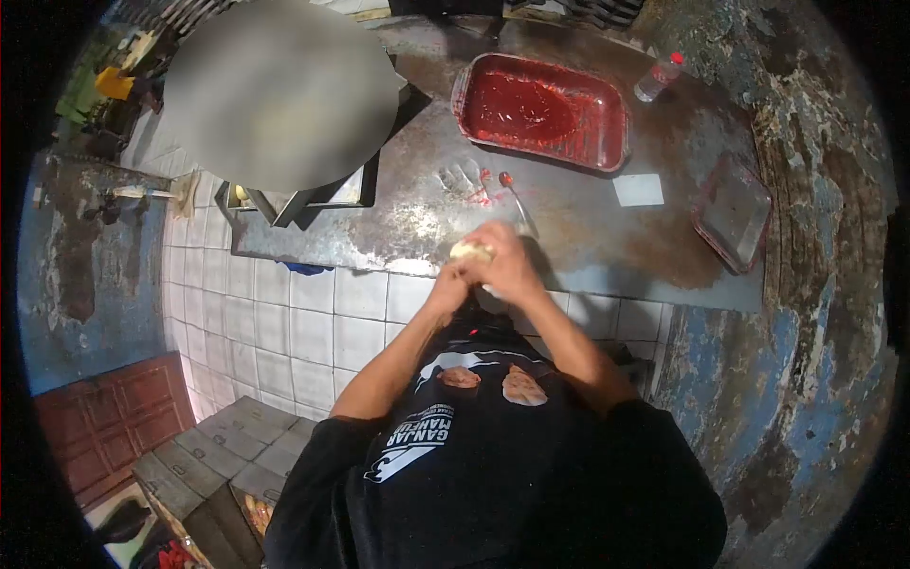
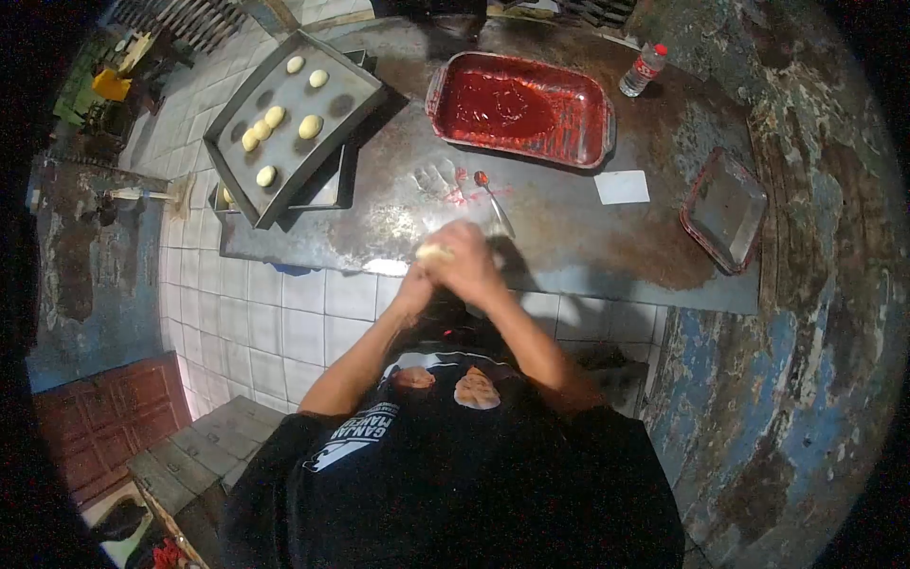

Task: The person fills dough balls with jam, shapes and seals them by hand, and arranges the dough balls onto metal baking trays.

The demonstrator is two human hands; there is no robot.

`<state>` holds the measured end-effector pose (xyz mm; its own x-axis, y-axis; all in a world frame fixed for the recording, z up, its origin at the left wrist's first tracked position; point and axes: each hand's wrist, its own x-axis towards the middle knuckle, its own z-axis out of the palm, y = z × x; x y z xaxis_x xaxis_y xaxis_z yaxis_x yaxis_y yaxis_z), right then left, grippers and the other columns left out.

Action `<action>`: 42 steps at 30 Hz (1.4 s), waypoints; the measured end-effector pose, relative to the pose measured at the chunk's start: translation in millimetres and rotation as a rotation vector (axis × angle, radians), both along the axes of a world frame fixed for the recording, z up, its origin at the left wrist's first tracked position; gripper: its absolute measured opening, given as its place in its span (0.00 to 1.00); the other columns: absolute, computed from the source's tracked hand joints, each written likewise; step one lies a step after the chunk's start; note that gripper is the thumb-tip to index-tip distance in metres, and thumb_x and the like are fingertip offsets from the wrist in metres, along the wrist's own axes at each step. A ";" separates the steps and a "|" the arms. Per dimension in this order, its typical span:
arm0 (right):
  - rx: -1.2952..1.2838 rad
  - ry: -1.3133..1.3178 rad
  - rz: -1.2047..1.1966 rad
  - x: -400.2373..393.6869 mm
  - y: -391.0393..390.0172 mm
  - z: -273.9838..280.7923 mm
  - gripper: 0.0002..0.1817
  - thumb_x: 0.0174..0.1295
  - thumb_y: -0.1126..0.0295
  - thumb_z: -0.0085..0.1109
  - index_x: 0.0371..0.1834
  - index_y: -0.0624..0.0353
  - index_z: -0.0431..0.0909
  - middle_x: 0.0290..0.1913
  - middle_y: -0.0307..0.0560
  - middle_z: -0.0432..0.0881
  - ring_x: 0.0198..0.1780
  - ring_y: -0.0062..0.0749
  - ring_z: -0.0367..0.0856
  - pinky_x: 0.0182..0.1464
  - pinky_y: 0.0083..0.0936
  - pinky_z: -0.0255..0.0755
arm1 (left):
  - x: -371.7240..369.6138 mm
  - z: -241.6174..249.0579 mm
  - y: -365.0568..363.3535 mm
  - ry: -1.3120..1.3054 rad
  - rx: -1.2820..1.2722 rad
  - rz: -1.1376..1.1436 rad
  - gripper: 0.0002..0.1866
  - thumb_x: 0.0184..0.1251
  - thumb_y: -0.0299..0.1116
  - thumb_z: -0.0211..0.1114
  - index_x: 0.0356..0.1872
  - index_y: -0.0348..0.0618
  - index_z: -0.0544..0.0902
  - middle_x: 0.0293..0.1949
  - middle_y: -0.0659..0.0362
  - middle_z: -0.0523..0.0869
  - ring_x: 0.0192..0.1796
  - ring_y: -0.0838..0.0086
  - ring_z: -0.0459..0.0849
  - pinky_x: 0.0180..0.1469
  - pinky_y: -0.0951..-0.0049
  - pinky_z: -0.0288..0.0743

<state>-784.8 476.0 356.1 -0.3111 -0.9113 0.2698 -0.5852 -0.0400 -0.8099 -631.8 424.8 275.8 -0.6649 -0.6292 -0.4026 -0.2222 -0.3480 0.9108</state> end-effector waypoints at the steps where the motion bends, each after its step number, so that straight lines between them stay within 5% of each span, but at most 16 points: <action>1: 0.150 -0.395 -0.089 -17.7 -13.6 -15.5 0.08 0.65 0.69 0.64 0.44 0.59 0.85 0.36 0.50 0.86 0.46 0.44 0.86 0.52 0.34 0.79 | -3.6 5.5 -16.2 0.067 0.097 -0.009 0.19 0.73 0.24 0.60 0.63 0.38 0.78 0.53 0.57 0.88 0.54 0.77 0.84 0.59 0.74 0.75; 3: 0.421 -0.361 -0.196 -71.4 -38.7 -56.2 0.15 0.66 0.71 0.64 0.55 0.60 0.83 0.63 0.53 0.82 0.59 0.40 0.84 0.56 0.32 0.78 | -17.1 39.5 -42.3 0.161 0.146 0.043 0.17 0.73 0.20 0.58 0.61 0.38 0.79 0.53 0.58 0.88 0.55 0.76 0.84 0.60 0.75 0.74; 6: 0.206 -0.073 -0.121 -88.2 -64.3 -96.3 0.20 0.69 0.74 0.57 0.64 0.58 0.80 0.65 0.55 0.80 0.61 0.43 0.82 0.60 0.34 0.76 | -32.5 52.0 -90.0 0.232 0.044 0.002 0.13 0.73 0.20 0.58 0.56 0.39 0.82 0.49 0.59 0.88 0.52 0.77 0.84 0.58 0.76 0.74; 7: 0.237 -0.550 0.091 -74.6 -82.5 -80.4 0.23 0.70 0.77 0.52 0.67 0.57 0.78 0.66 0.57 0.79 0.65 0.49 0.80 0.65 0.35 0.73 | -32.2 45.1 -104.7 0.235 0.049 0.020 0.13 0.73 0.20 0.58 0.56 0.39 0.82 0.49 0.59 0.88 0.52 0.77 0.84 0.58 0.76 0.74; 8: 0.287 -0.131 0.279 -64.6 -94.4 -63.1 0.22 0.70 0.79 0.50 0.66 0.58 0.78 0.65 0.57 0.80 0.64 0.49 0.80 0.66 0.37 0.73 | -29.5 37.6 -114.8 0.141 -0.047 0.030 0.12 0.74 0.20 0.57 0.54 0.39 0.82 0.47 0.59 0.89 0.50 0.77 0.84 0.56 0.76 0.75; 16: 0.505 -0.195 0.301 -37.9 -101.1 -51.9 0.16 0.72 0.71 0.53 0.57 0.66 0.81 0.55 0.59 0.85 0.58 0.52 0.84 0.61 0.37 0.76 | 56.4 9.7 -155.1 -0.193 -0.017 0.298 0.13 0.75 0.30 0.62 0.55 0.37 0.82 0.46 0.56 0.89 0.47 0.74 0.86 0.49 0.74 0.78; 22: 0.607 -0.109 0.357 -57.8 -89.0 -67.7 0.14 0.69 0.71 0.59 0.54 0.65 0.83 0.51 0.58 0.87 0.54 0.49 0.86 0.56 0.35 0.78 | -66.8 -27.0 -235.1 -0.581 -0.956 0.354 0.13 0.69 0.36 0.66 0.46 0.35 0.81 0.41 0.44 0.87 0.41 0.41 0.84 0.46 0.50 0.77; 26: 0.395 -0.061 0.220 -60.1 -97.7 -35.3 0.15 0.68 0.71 0.58 0.55 0.64 0.81 0.49 0.59 0.85 0.51 0.54 0.84 0.58 0.41 0.76 | -86.1 -49.4 -248.2 -0.404 -0.635 0.289 0.11 0.66 0.32 0.68 0.43 0.37 0.80 0.38 0.48 0.87 0.37 0.51 0.86 0.44 0.58 0.78; 28: 0.412 -0.073 0.045 -50.4 -105.1 2.8 0.15 0.67 0.71 0.59 0.54 0.65 0.81 0.47 0.58 0.85 0.53 0.52 0.83 0.58 0.40 0.76 | -85.0 -25.5 -219.9 -0.049 0.038 0.459 0.12 0.65 0.27 0.69 0.46 0.39 0.79 0.38 0.54 0.87 0.39 0.65 0.86 0.42 0.65 0.78; 29: 0.134 0.123 0.024 -48.5 -111.1 23.5 0.13 0.66 0.73 0.61 0.52 0.64 0.82 0.45 0.56 0.85 0.49 0.49 0.85 0.55 0.37 0.77 | -86.9 14.9 -202.3 0.127 0.228 0.558 0.15 0.65 0.26 0.70 0.50 0.39 0.76 0.39 0.57 0.87 0.39 0.75 0.84 0.41 0.70 0.78; 30: -0.149 0.324 -0.005 -48.4 -114.3 33.1 0.12 0.65 0.74 0.62 0.50 0.63 0.84 0.44 0.54 0.85 0.46 0.47 0.86 0.52 0.34 0.78 | -86.9 23.1 -186.3 0.062 0.236 0.585 0.19 0.65 0.24 0.69 0.55 0.38 0.74 0.43 0.53 0.87 0.40 0.73 0.84 0.44 0.70 0.79; 34: -0.245 0.337 0.075 -69.6 -99.5 28.5 0.12 0.67 0.73 0.60 0.51 0.68 0.83 0.44 0.57 0.85 0.46 0.49 0.85 0.52 0.38 0.79 | -74.1 73.1 -138.9 0.228 0.387 0.330 0.22 0.76 0.37 0.62 0.65 0.42 0.72 0.49 0.54 0.87 0.48 0.69 0.84 0.53 0.65 0.79; 37: 0.072 -0.411 -0.154 -78.9 -79.1 25.6 0.14 0.68 0.71 0.65 0.53 0.67 0.83 0.45 0.51 0.88 0.45 0.37 0.87 0.49 0.31 0.80 | -71.1 92.8 -99.3 0.170 0.309 0.366 0.24 0.81 0.48 0.56 0.67 0.43 0.72 0.51 0.57 0.86 0.50 0.69 0.83 0.56 0.62 0.79; 39: 0.128 -0.572 -0.084 -71.4 -64.5 4.4 0.14 0.67 0.71 0.66 0.52 0.66 0.83 0.45 0.50 0.88 0.46 0.33 0.87 0.49 0.29 0.79 | -83.1 117.3 -69.2 0.114 0.220 0.592 0.23 0.82 0.51 0.54 0.60 0.43 0.79 0.49 0.61 0.85 0.46 0.75 0.81 0.55 0.63 0.78; 40: 0.205 -0.726 -0.005 -66.7 -58.8 2.6 0.14 0.66 0.70 0.67 0.52 0.65 0.84 0.46 0.48 0.87 0.47 0.30 0.86 0.48 0.27 0.79 | -82.6 107.2 -63.5 0.281 0.184 0.436 0.21 0.83 0.50 0.54 0.54 0.42 0.82 0.44 0.61 0.84 0.45 0.77 0.80 0.51 0.67 0.79; 42: 0.086 -0.469 -0.024 -56.6 -38.3 10.4 0.14 0.66 0.70 0.68 0.52 0.64 0.84 0.46 0.46 0.87 0.46 0.26 0.84 0.48 0.25 0.78 | -95.9 101.2 -43.8 0.281 -0.020 0.473 0.18 0.83 0.47 0.55 0.51 0.42 0.82 0.40 0.61 0.83 0.42 0.78 0.80 0.45 0.71 0.78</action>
